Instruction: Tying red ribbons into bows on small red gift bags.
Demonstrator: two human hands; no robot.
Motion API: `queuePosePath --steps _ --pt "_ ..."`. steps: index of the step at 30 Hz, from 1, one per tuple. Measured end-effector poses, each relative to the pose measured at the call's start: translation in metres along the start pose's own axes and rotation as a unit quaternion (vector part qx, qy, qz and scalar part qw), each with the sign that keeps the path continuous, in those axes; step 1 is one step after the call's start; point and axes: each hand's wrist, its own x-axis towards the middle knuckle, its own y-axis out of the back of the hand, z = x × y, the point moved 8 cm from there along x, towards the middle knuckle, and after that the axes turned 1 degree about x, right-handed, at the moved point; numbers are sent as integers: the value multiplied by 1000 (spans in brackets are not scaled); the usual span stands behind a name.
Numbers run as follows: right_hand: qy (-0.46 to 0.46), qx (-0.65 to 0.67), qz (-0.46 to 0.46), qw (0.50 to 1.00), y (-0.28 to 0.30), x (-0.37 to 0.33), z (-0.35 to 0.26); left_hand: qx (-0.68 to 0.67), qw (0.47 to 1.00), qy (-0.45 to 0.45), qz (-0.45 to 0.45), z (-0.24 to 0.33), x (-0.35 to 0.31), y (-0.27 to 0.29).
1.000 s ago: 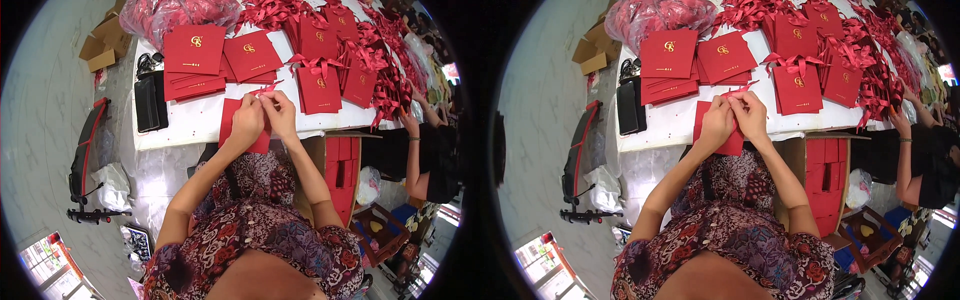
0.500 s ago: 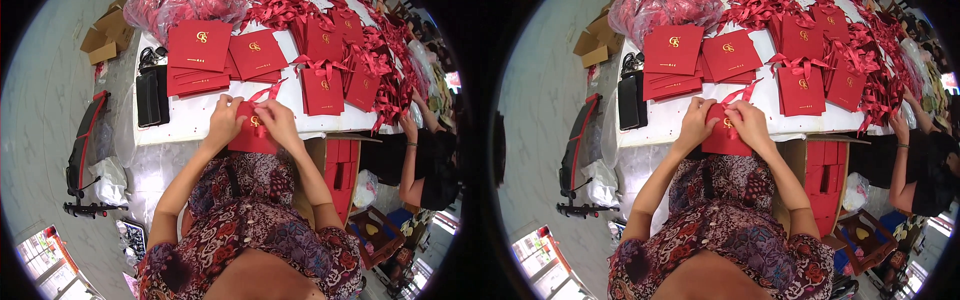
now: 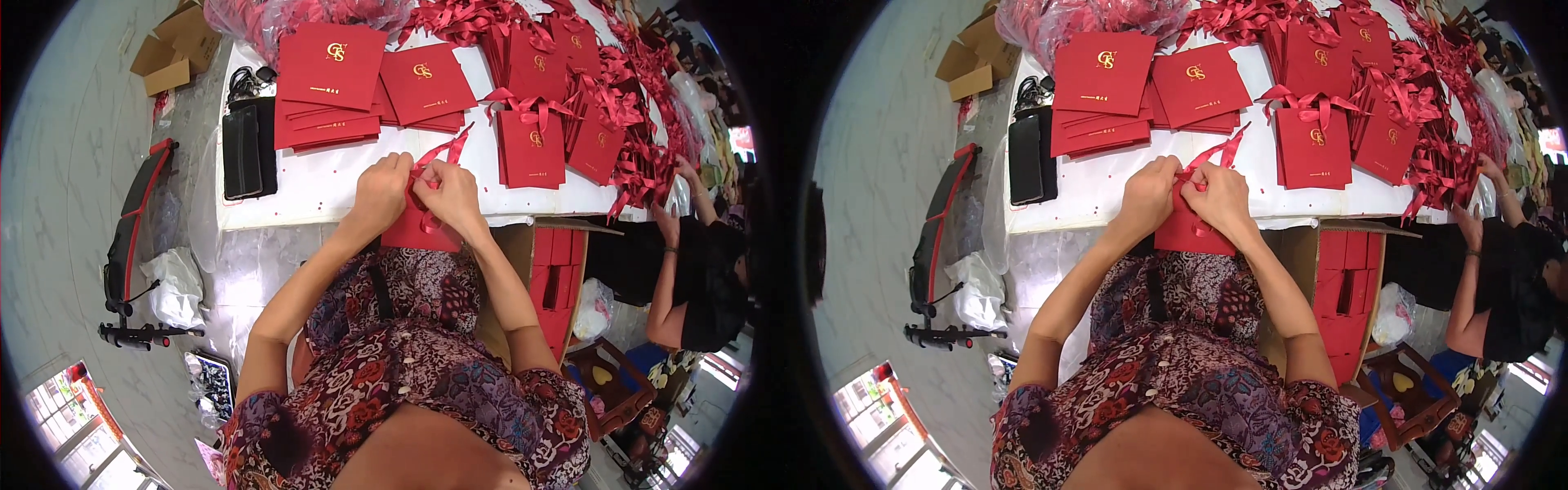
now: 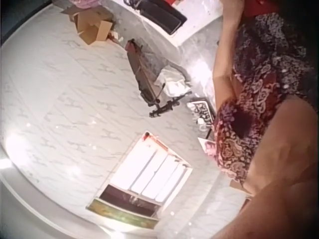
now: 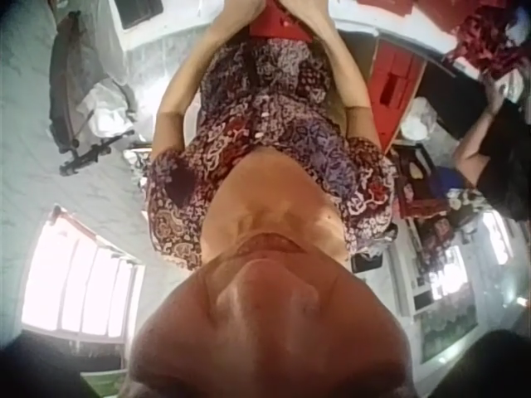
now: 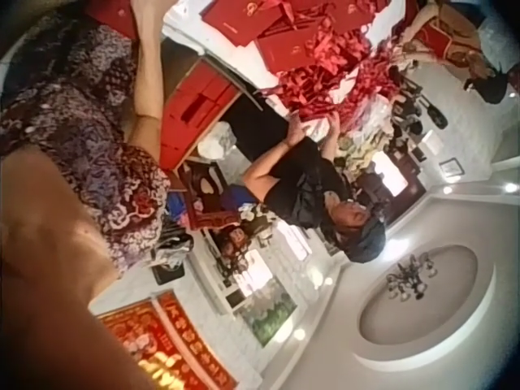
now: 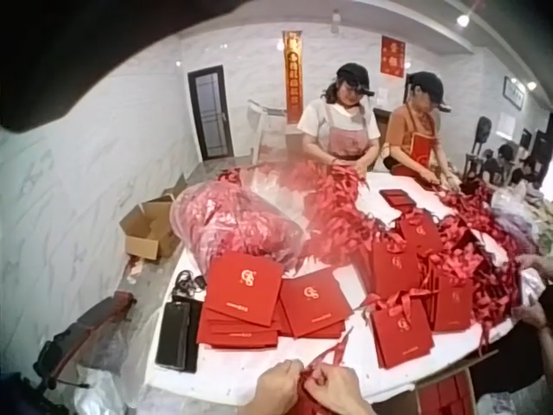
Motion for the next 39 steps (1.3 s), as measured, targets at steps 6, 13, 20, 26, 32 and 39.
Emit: queuePosePath --steps 6,13,20,26,32,39 --pt "20 -39 -6 999 -6 -3 -6 -19 998 56 -17 -2 0 -4" --pt "-64 72 -72 993 -8 -6 5 -40 996 85 -5 2 -2 1" --pt "78 -52 -18 995 -1 -11 -17 -138 975 163 -58 -20 -7 -7" --pt "-68 82 -111 988 -4 -10 9 -211 951 213 -76 -24 -13 -8" --pt "48 18 -126 991 2 -14 -7 -256 918 277 -123 -41 -24 -22" --pt "2 40 -107 993 -1 -12 -3 -279 904 293 -139 -41 -26 -23"
